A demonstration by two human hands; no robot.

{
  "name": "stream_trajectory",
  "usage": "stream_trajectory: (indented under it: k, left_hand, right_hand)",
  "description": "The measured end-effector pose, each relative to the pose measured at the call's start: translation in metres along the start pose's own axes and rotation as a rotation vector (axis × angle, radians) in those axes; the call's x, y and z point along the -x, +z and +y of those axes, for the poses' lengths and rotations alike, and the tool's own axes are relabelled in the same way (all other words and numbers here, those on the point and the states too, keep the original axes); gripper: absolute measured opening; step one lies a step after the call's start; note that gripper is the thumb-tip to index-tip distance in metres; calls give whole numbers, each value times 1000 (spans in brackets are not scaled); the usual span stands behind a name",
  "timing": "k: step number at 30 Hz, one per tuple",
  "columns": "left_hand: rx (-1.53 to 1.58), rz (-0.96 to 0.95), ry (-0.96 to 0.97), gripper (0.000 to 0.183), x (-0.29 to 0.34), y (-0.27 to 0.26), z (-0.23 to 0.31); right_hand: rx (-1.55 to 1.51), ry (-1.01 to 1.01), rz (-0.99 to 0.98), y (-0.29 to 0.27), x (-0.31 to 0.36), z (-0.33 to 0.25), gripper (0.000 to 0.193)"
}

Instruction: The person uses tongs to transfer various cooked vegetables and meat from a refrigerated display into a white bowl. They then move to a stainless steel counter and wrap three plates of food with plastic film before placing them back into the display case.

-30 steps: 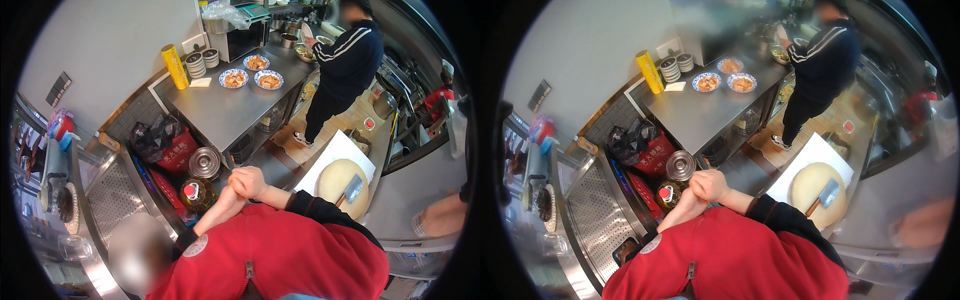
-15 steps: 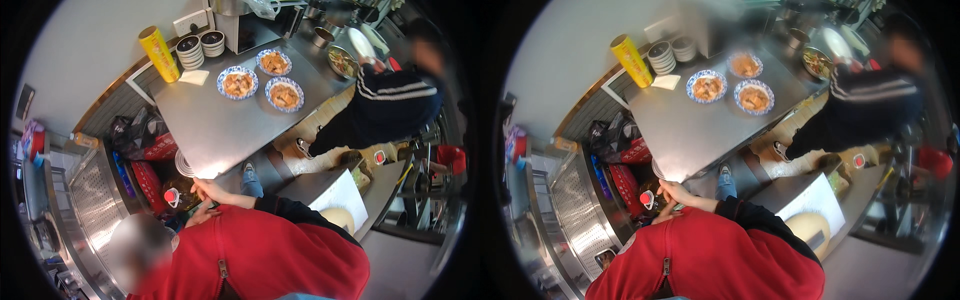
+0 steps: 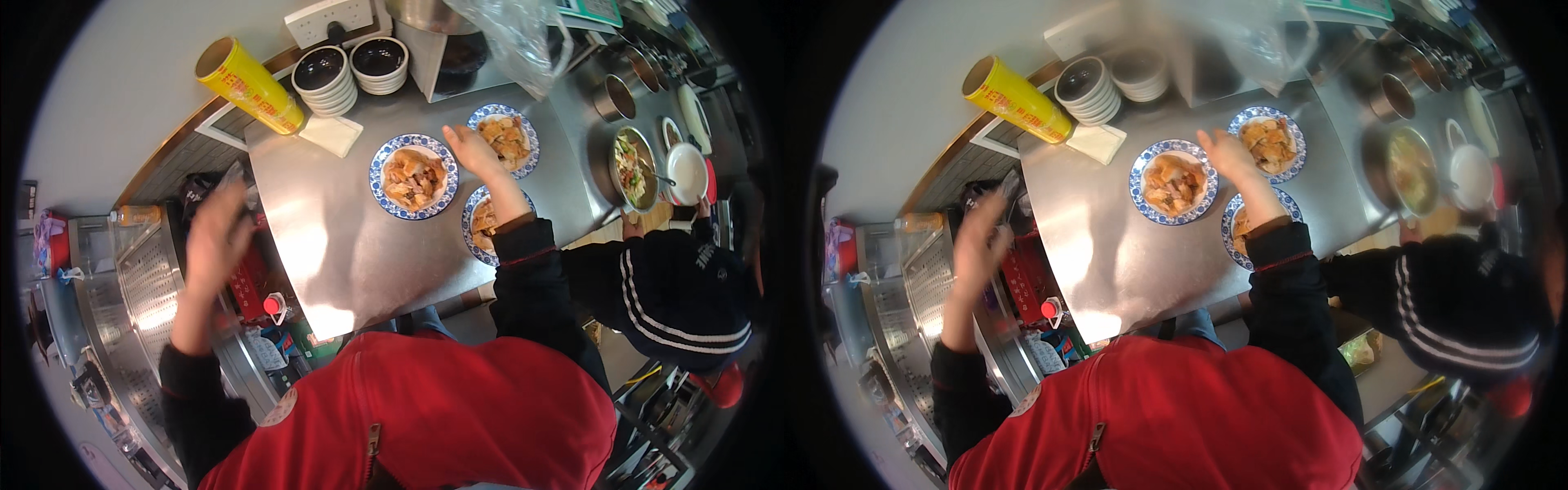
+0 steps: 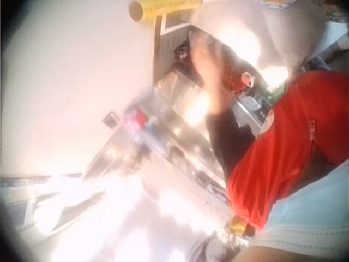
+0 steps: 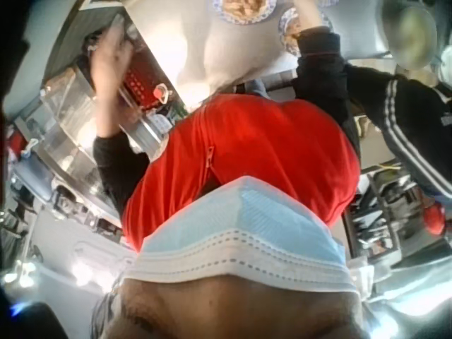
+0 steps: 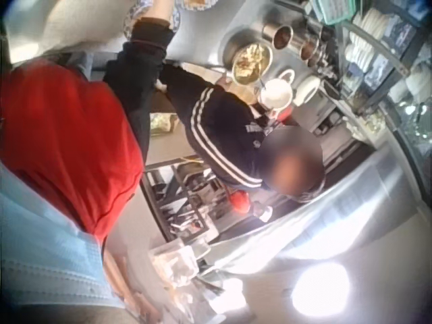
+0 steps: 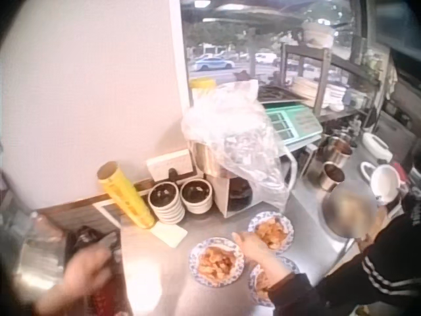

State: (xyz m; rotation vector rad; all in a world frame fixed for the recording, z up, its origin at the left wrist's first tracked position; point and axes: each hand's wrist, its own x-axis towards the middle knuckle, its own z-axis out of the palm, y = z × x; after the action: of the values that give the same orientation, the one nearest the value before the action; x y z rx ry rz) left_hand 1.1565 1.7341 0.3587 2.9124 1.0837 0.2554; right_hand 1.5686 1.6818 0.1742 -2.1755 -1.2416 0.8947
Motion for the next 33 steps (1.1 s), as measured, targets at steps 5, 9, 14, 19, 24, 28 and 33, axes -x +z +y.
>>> stream_trajectory:
  k: [5, 9, 14, 19, 24, 28, 33]
  left_hand:
    - [-158, 380, -67, 61, -124, -15, -50]
    - [-172, 355, -71, 62, -157, -2, -72]
    - [-301, 298, -24, 49, -174, 7, -91]
    - [-213, 75, 49, 30, -163, -5, -95]
    - [-77, 68, -69, 28, -69, -15, -92]
    - [244, 112, -301, 19, 47, -48, -100]
    - [917, 10, -693, 21, 168, -50, -77]
  right_hand:
    - [24, 65, -211, 16, -12, 2, 72]
    - [-24, 73, -177, 22, -3, 5, 70]
    - [-92, 125, -111, 29, 7, 9, 69]
    - [-124, 84, -76, 47, 28, 18, 68]
    - [-246, 238, -154, 71, 36, 13, 65]
    - [-248, 112, -51, 92, 37, 8, 64]
    - [-471, 325, -112, 104, 57, -5, 59]
